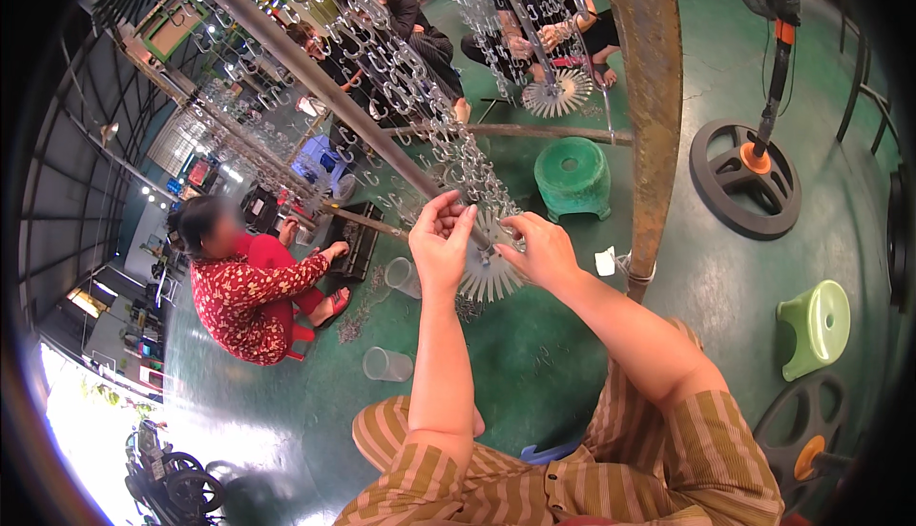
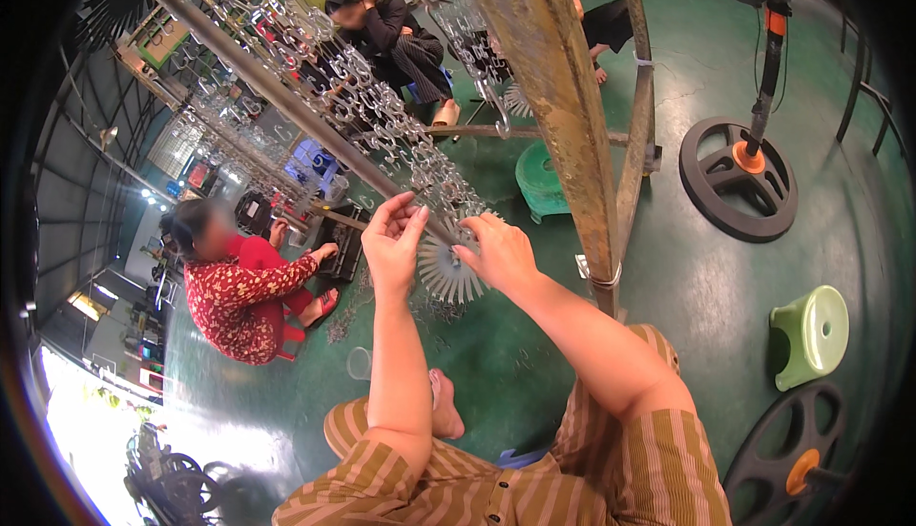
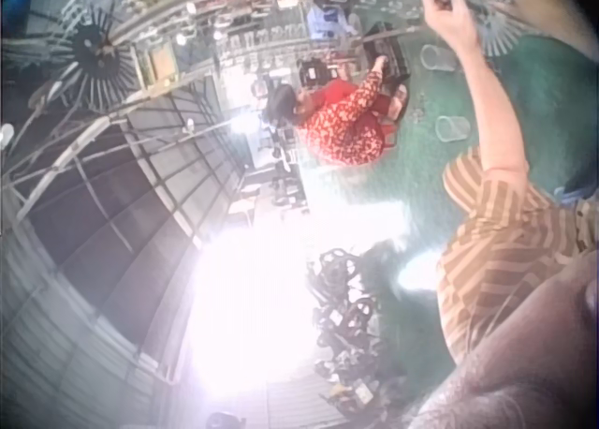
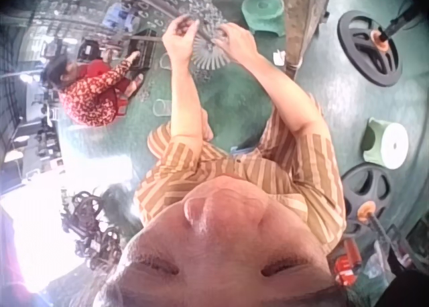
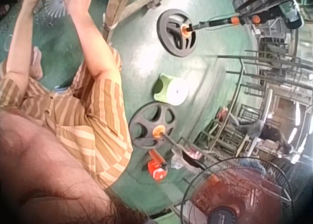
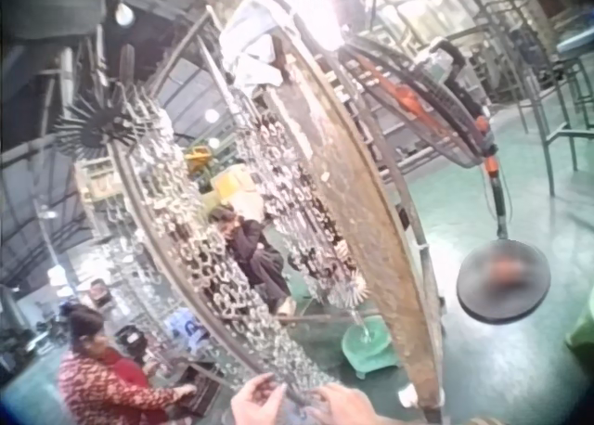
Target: The person attaches small metal hooks to a circular metal plate on a vertical rack by hand. They pick up individual hooks from a central pile and slide them into the slots around the edge of the plate.
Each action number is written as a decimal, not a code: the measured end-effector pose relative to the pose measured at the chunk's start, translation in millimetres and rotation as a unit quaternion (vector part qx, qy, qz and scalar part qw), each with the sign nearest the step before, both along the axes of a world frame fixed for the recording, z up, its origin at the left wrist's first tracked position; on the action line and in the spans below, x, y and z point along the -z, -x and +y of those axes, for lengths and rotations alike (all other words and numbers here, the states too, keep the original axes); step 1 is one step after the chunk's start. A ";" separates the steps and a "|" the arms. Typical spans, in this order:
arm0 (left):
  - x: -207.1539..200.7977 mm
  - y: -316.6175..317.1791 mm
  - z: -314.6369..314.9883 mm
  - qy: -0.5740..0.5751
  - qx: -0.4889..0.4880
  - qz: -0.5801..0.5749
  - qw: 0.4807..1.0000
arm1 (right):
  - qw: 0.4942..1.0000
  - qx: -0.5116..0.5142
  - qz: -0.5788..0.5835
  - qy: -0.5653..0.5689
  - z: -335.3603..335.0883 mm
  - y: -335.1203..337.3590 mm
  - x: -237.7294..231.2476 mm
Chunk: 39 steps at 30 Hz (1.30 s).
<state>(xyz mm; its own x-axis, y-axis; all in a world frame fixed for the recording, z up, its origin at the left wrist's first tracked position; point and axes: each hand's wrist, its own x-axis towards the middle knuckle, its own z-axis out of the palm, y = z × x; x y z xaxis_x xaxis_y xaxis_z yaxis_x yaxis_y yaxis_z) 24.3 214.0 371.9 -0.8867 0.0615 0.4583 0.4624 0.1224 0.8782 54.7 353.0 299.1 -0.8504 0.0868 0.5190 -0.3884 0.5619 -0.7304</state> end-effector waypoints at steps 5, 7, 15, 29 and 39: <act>-3.9 5.9 8.4 0.027 -0.039 0.013 0.999 | 1.000 0.004 0.015 -0.012 -1.4 1.0 1.3; -0.8 13.1 6.0 0.021 -0.039 0.035 0.998 | 1.000 0.001 0.018 -0.025 -3.4 -0.4 -9.6; -0.4 14.2 10.9 0.067 -0.061 0.060 0.994 | 0.999 0.006 0.038 -0.025 -4.1 -1.9 -7.5; -1.9 11.4 7.2 0.062 -0.024 0.061 0.996 | 0.998 0.036 0.047 0.008 0.0 -3.0 -12.6; 8.5 19.5 -1.5 -0.011 0.077 -0.024 0.997 | 0.997 0.001 0.064 0.045 6.2 -0.2 -15.3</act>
<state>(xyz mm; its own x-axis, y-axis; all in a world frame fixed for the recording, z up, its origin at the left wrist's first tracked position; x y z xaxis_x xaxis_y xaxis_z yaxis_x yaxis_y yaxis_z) 4.8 212.5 363.4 -0.8886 0.1884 0.4182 0.4314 0.0336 0.9015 54.9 359.2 314.5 -0.7774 0.1394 0.6134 -0.4807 0.4973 -0.7222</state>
